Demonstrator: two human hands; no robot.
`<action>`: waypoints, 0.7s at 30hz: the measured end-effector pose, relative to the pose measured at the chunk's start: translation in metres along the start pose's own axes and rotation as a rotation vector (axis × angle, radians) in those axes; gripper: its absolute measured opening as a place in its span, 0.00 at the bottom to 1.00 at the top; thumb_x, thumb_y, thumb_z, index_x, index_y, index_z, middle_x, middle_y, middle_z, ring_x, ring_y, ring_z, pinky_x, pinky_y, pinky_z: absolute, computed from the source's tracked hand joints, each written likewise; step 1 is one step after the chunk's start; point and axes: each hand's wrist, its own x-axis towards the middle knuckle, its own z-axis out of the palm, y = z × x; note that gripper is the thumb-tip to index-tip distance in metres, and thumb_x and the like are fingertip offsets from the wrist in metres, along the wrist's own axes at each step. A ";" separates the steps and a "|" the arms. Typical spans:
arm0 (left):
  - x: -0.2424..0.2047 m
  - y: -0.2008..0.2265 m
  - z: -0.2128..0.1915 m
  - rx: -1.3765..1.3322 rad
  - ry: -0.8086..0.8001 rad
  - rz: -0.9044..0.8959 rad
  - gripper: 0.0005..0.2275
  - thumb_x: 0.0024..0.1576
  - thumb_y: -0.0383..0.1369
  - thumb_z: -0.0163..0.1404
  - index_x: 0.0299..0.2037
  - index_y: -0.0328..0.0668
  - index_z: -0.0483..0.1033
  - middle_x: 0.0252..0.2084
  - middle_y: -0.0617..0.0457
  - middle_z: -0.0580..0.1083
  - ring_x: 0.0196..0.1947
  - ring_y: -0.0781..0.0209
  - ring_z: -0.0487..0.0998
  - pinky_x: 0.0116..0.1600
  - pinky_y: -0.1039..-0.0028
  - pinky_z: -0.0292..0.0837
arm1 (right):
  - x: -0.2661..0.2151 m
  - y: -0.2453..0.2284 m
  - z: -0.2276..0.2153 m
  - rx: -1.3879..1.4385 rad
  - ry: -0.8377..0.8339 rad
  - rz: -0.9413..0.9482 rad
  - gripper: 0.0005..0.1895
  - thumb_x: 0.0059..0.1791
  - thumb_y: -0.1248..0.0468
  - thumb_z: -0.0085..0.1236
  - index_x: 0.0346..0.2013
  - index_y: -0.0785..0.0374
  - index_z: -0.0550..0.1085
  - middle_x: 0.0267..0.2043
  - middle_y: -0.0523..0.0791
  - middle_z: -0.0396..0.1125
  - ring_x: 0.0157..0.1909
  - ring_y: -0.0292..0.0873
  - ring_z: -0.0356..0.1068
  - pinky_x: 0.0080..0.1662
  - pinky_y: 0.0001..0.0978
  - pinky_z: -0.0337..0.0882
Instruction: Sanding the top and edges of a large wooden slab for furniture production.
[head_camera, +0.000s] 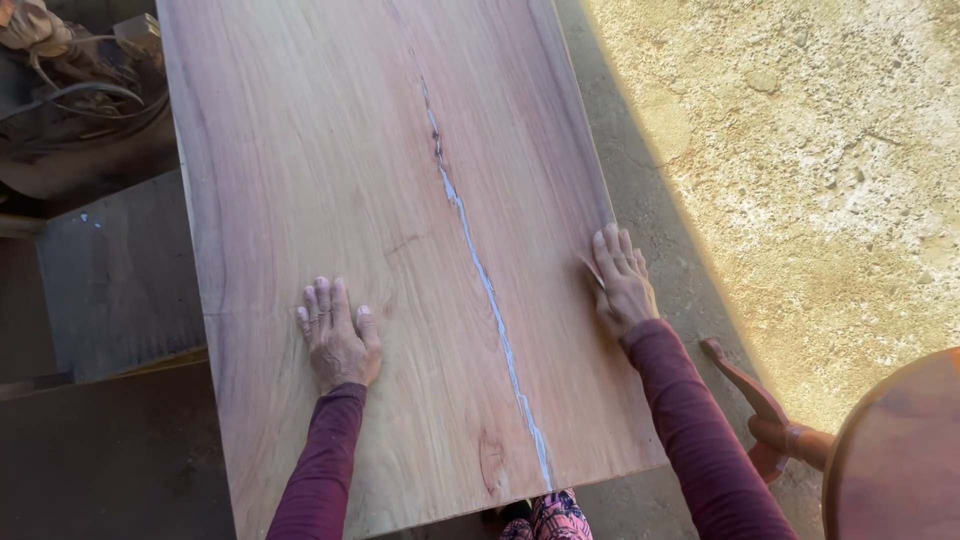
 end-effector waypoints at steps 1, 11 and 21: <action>0.003 0.001 -0.001 -0.005 0.008 0.002 0.27 0.64 0.39 0.41 0.73 0.36 0.59 0.76 0.36 0.56 0.77 0.41 0.50 0.78 0.51 0.38 | -0.032 -0.007 -0.008 -0.005 0.008 -0.004 0.35 0.53 0.68 0.46 0.75 0.59 0.52 0.80 0.53 0.42 0.81 0.55 0.37 0.75 0.52 0.41; -0.001 0.006 -0.001 0.002 0.007 0.001 0.27 0.64 0.39 0.42 0.72 0.34 0.60 0.75 0.35 0.57 0.77 0.39 0.51 0.78 0.50 0.40 | -0.097 -0.009 -0.006 -0.104 -0.071 0.083 0.38 0.48 0.69 0.48 0.74 0.59 0.54 0.79 0.52 0.44 0.80 0.53 0.39 0.74 0.54 0.41; 0.003 0.002 -0.002 -0.024 0.050 0.034 0.27 0.62 0.38 0.44 0.71 0.34 0.61 0.75 0.36 0.58 0.77 0.39 0.53 0.78 0.50 0.41 | 0.054 -0.005 0.001 -0.046 -0.016 -0.027 0.37 0.51 0.70 0.47 0.75 0.62 0.52 0.79 0.55 0.42 0.80 0.58 0.38 0.74 0.56 0.40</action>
